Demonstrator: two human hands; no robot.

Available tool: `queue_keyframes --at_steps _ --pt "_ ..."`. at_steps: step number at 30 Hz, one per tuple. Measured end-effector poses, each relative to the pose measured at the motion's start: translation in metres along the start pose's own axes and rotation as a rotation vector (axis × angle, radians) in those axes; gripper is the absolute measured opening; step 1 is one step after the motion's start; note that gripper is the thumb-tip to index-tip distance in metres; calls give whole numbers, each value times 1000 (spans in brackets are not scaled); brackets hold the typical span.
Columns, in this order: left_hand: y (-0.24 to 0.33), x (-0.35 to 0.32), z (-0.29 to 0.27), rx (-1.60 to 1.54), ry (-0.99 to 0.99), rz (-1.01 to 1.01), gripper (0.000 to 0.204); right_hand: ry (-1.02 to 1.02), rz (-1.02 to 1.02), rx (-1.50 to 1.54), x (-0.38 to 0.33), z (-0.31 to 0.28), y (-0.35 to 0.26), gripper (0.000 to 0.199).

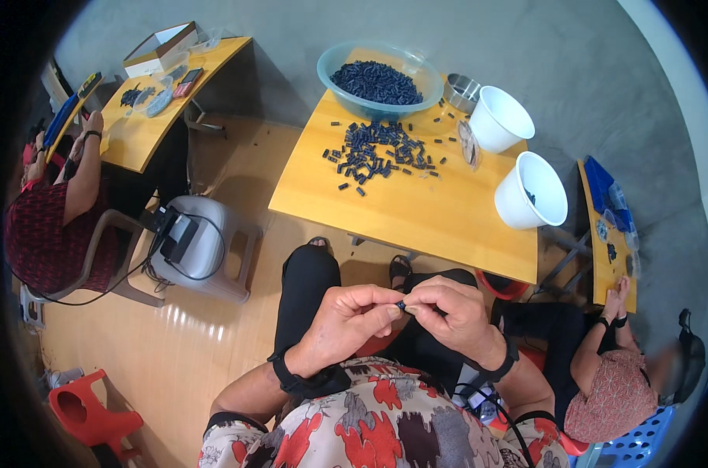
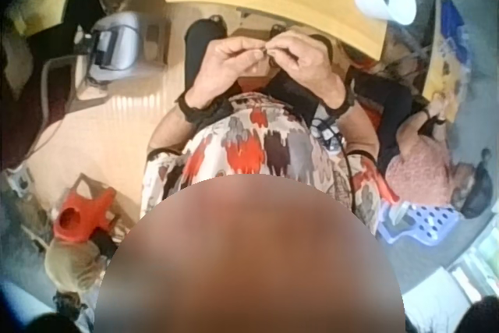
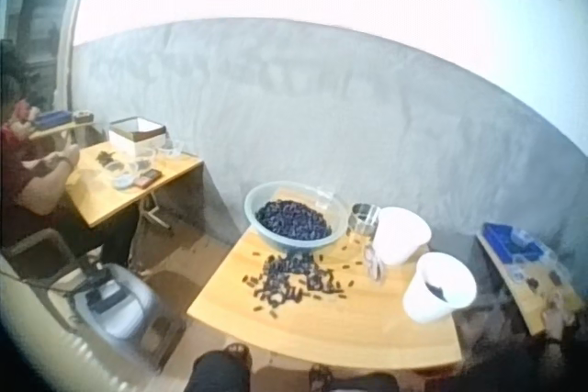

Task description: Inspecting and sorting small blue plastic or rubber components into containers on a workshop table.

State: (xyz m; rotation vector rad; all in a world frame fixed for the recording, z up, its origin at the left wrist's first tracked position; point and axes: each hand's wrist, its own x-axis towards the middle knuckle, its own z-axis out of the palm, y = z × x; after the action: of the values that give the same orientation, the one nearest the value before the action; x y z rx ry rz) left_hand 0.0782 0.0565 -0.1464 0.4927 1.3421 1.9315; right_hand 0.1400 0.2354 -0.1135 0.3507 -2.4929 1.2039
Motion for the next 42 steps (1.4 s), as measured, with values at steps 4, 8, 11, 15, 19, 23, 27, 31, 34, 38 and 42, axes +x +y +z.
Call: queue_keyframes --at_steps 4,8,11,15,19,23,27,31,34,38,42 --pt "-3 6 -4 -45 -5 -15 16 15 67 95 2 4 8 16" --pt "-5 13 -10 -72 -11 -56 16 -39 107 130 6 5 16 14" --pt "-8 18 -14 -112 20 -41 16 -95 184 85 12 3 26 9" --pt "-14 23 -21 -120 21 -121 15 -109 386 135 23 -2 52 8" --pt "-19 29 -28 -131 34 -156 13 -56 530 168 36 -8 94 10" --pt "-23 34 -35 -184 53 -196 11 15 643 318 45 -19 135 11" --pt "-26 38 -39 -225 36 -206 10 15 674 243 55 -32 167 11" --pt "-29 44 -41 -248 59 -249 10 28 635 70 67 -40 185 13" --pt "-30 47 -43 -247 68 -253 10 54 570 -28 78 -38 189 15" --pt "-32 52 -45 -263 63 -261 9 61 432 -159 90 -37 185 21" --pt "-34 56 -48 -271 65 -265 9 -40 408 -213 107 -31 183 25"
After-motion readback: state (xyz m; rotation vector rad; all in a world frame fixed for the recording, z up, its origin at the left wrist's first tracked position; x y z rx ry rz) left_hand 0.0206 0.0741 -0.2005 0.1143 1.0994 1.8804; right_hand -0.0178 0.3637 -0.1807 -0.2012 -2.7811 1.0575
